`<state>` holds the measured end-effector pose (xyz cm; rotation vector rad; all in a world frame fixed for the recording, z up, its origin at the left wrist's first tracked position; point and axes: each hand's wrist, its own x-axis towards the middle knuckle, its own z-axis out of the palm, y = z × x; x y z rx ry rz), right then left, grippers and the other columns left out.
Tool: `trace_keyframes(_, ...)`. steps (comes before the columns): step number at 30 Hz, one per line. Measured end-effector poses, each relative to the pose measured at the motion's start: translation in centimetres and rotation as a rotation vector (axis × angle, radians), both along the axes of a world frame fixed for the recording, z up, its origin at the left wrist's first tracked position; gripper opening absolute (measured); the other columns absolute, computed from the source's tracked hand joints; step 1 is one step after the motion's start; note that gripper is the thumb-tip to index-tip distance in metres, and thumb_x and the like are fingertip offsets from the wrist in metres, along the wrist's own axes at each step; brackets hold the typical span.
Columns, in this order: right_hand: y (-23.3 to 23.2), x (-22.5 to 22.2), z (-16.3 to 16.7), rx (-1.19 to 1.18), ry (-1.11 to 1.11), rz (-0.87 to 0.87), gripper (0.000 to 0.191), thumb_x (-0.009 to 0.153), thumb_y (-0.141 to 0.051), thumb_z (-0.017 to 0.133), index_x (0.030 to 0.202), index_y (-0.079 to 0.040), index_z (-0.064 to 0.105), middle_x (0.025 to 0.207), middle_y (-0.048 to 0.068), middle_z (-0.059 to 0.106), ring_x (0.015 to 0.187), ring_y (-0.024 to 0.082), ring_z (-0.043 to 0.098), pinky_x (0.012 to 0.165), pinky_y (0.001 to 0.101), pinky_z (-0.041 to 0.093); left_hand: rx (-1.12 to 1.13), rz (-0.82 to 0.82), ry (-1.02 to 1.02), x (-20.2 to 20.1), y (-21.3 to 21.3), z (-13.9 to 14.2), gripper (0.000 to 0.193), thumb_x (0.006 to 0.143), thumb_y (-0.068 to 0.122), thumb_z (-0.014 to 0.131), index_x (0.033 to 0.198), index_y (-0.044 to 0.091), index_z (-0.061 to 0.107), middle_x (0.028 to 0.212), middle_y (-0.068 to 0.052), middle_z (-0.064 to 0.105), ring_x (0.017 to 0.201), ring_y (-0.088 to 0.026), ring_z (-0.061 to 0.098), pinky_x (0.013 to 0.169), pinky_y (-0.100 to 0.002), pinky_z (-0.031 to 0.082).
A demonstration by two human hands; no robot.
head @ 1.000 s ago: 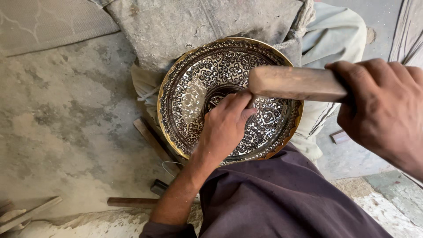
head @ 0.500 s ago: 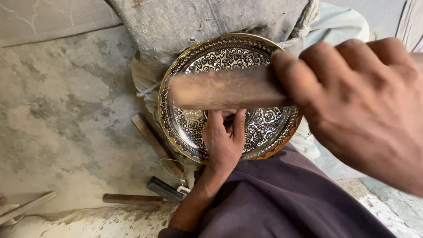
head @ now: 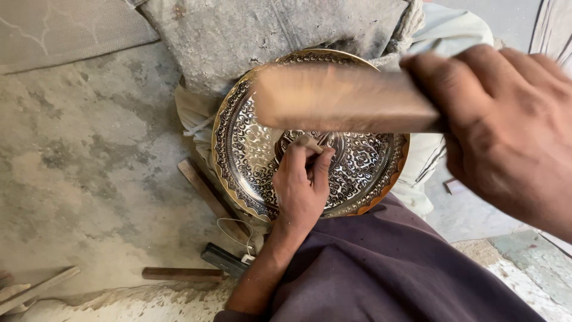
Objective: The person sits on the floor with an engraved brass tray on their lap, holds a small punch against the tray's central motif with one hand, and strikes the punch with a wooden mallet held in the other hand, repositioning the punch repeatedly to work the raised design.
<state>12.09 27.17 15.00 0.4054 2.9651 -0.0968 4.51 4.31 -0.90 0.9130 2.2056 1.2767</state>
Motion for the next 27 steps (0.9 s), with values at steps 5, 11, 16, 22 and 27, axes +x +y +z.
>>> trace_keyframes(5,0.2,3.9,-2.8,-0.251,0.044,-0.338,0.052,0.091,-0.002,0.065,0.142,-0.009,0.059,0.111,0.011,0.066,0.088,0.026,0.065,0.083,0.0382,0.052,-0.019,-0.244,-0.014,-2.2,1.2,0.8,0.021,0.105,0.023,0.066,0.114,0.006,0.059,0.097,-0.009,0.068,0.086,-0.023,0.072,0.071,-0.035,0.060)
trace_keyframes(11,-2.2,9.1,-5.5,-0.301,-0.022,-0.679,0.059,0.082,-0.004,0.070,0.139,-0.003,0.054,0.103,0.015,0.067,0.085,0.023,0.064,0.074,0.0380,0.055,-0.102,-0.591,-0.112,-4.5,3.5,1.9,0.030,0.100,0.011,0.066,0.129,0.005,0.060,0.103,-0.016,0.070,0.085,-0.026,0.074,0.068,-0.031,0.065)
trace_keyframes(16,-5.0,12.0,-7.4,-0.167,-0.086,-0.657,0.054,0.081,-0.008,0.075,0.131,-0.006,0.054,0.105,0.012,0.071,0.089,0.023,0.069,0.078,0.0403,0.059,-0.053,-0.738,-0.055,-5.5,4.8,2.7,0.035,0.097,0.000,0.063,0.131,0.005,0.061,0.105,-0.016,0.071,0.089,-0.027,0.075,0.074,-0.035,0.064)
trace_keyframes(22,-7.3,14.3,-9.7,-0.265,0.095,-0.723,0.048,0.089,-0.011,0.074,0.133,-0.007,0.057,0.105,0.012,0.071,0.085,0.020,0.065,0.071,0.0363,0.051,-0.182,-0.828,-0.072,-5.5,4.9,2.2,0.038,0.096,0.004,0.064,0.134,0.004,0.061,0.094,-0.015,0.070,0.079,-0.025,0.074,0.064,-0.035,0.063)
trace_keyframes(27,-7.3,15.4,-9.5,-0.120,0.094,-0.559,0.049,0.095,-0.004,0.069,0.142,-0.010,0.058,0.107,0.011,0.068,0.091,0.020,0.063,0.082,0.0357,0.049,-0.091,-0.774,-0.012,-4.9,3.6,0.9,0.029,0.102,0.011,0.066,0.129,0.006,0.062,0.103,-0.014,0.071,0.086,-0.023,0.075,0.065,-0.029,0.065)
